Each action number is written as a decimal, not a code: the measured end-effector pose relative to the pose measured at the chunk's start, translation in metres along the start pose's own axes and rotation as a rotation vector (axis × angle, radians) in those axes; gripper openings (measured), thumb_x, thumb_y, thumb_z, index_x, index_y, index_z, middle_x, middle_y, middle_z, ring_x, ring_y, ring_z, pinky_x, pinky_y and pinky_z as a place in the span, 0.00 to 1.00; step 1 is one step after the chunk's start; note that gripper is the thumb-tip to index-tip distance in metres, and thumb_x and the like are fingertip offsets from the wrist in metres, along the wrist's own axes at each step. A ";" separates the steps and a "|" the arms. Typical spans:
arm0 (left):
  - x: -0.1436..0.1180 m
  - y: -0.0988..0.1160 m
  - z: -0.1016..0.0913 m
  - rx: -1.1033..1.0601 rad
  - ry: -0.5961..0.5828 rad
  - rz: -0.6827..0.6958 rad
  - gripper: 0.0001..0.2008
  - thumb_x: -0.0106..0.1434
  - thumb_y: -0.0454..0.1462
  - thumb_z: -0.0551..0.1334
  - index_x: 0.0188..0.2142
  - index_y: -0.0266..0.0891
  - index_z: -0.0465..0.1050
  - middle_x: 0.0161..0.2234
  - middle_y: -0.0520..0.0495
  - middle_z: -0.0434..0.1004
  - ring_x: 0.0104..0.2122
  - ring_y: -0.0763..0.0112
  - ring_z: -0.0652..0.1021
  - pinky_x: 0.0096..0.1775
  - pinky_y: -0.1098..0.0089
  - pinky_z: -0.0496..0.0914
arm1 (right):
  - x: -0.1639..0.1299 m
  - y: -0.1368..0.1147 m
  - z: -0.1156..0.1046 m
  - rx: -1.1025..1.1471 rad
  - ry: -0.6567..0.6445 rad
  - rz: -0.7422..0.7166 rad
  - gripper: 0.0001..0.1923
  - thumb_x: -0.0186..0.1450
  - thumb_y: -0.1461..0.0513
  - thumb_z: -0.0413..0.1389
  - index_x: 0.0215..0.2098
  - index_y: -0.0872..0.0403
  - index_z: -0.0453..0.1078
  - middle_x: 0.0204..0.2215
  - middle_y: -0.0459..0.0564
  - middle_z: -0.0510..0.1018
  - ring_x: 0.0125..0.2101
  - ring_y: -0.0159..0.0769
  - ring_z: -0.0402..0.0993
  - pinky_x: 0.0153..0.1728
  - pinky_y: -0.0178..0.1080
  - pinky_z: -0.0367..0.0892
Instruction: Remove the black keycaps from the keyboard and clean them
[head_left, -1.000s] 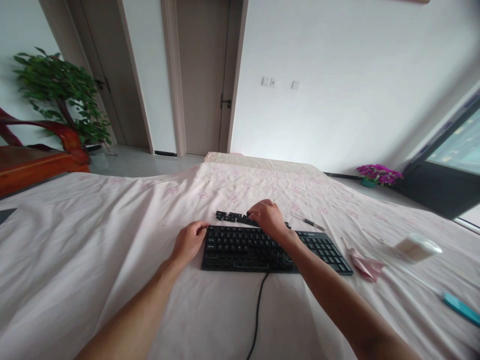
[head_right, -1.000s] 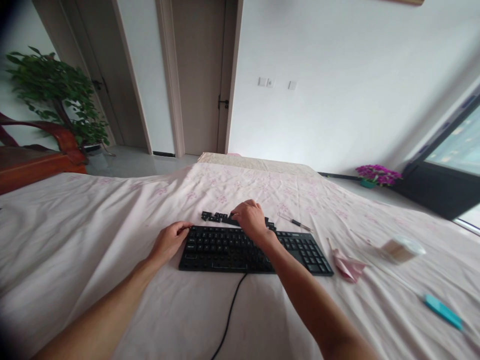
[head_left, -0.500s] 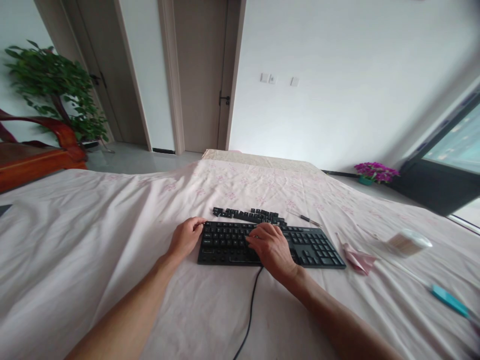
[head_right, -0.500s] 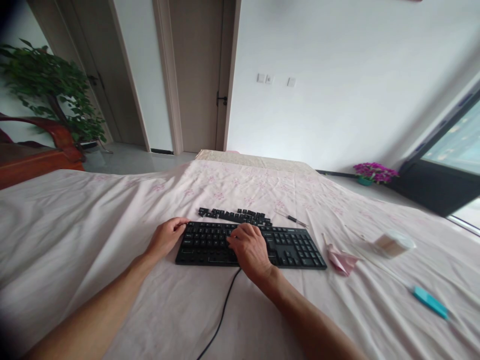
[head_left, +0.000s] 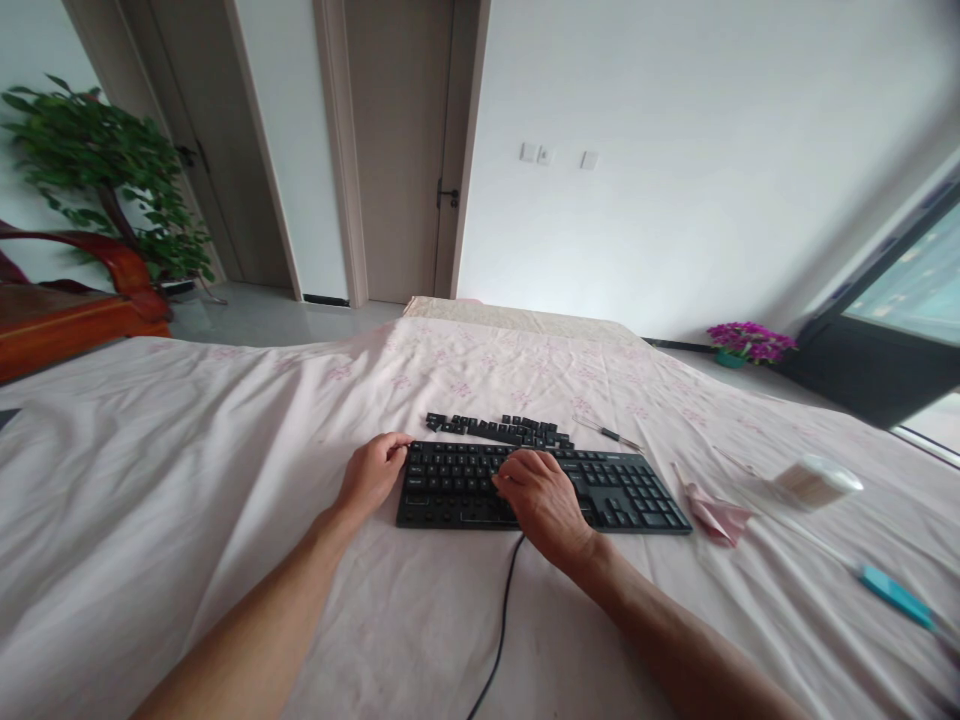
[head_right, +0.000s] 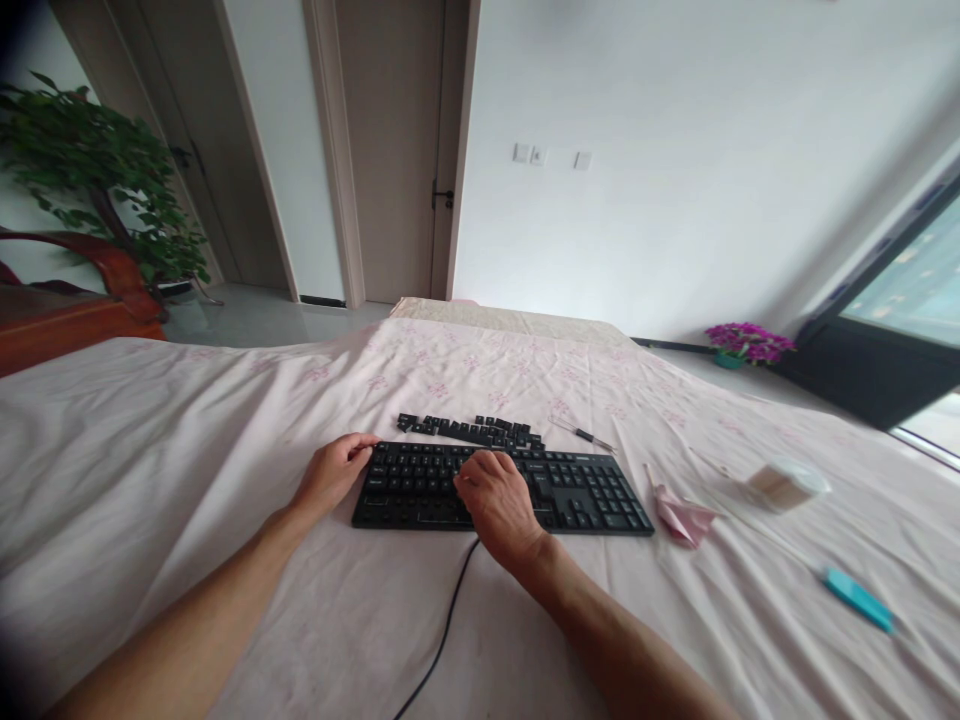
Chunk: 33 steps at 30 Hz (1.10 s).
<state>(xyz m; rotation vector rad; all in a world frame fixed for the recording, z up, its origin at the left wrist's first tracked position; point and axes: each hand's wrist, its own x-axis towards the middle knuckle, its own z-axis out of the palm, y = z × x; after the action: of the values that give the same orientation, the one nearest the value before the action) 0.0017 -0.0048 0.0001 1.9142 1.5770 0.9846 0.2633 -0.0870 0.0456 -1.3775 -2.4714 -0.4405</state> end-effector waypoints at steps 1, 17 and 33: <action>0.000 -0.001 0.000 0.002 0.000 0.001 0.15 0.61 0.38 0.54 0.43 0.43 0.76 0.43 0.50 0.79 0.43 0.68 0.77 0.43 0.73 0.69 | 0.000 0.000 0.000 -0.005 -0.001 -0.005 0.05 0.66 0.62 0.54 0.36 0.52 0.72 0.36 0.48 0.76 0.44 0.38 0.65 0.43 0.41 0.57; 0.000 -0.001 0.001 0.010 0.001 0.001 0.15 0.61 0.38 0.54 0.44 0.44 0.75 0.43 0.51 0.79 0.43 0.68 0.77 0.43 0.73 0.69 | -0.012 -0.016 -0.005 -0.150 -0.086 -0.019 0.21 0.60 0.71 0.52 0.52 0.57 0.68 0.55 0.53 0.69 0.59 0.45 0.55 0.60 0.47 0.50; 0.001 -0.002 0.000 -0.045 -0.022 -0.007 0.14 0.61 0.39 0.53 0.43 0.44 0.75 0.43 0.51 0.79 0.43 0.67 0.77 0.45 0.71 0.69 | 0.038 0.071 -0.002 0.158 0.000 0.316 0.12 0.64 0.63 0.53 0.40 0.46 0.78 0.44 0.46 0.78 0.47 0.37 0.68 0.48 0.39 0.61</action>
<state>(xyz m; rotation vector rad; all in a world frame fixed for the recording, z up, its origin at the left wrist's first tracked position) 0.0010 -0.0037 -0.0013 1.8820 1.5350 0.9843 0.3044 -0.0230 0.0714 -1.6583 -2.1783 -0.1713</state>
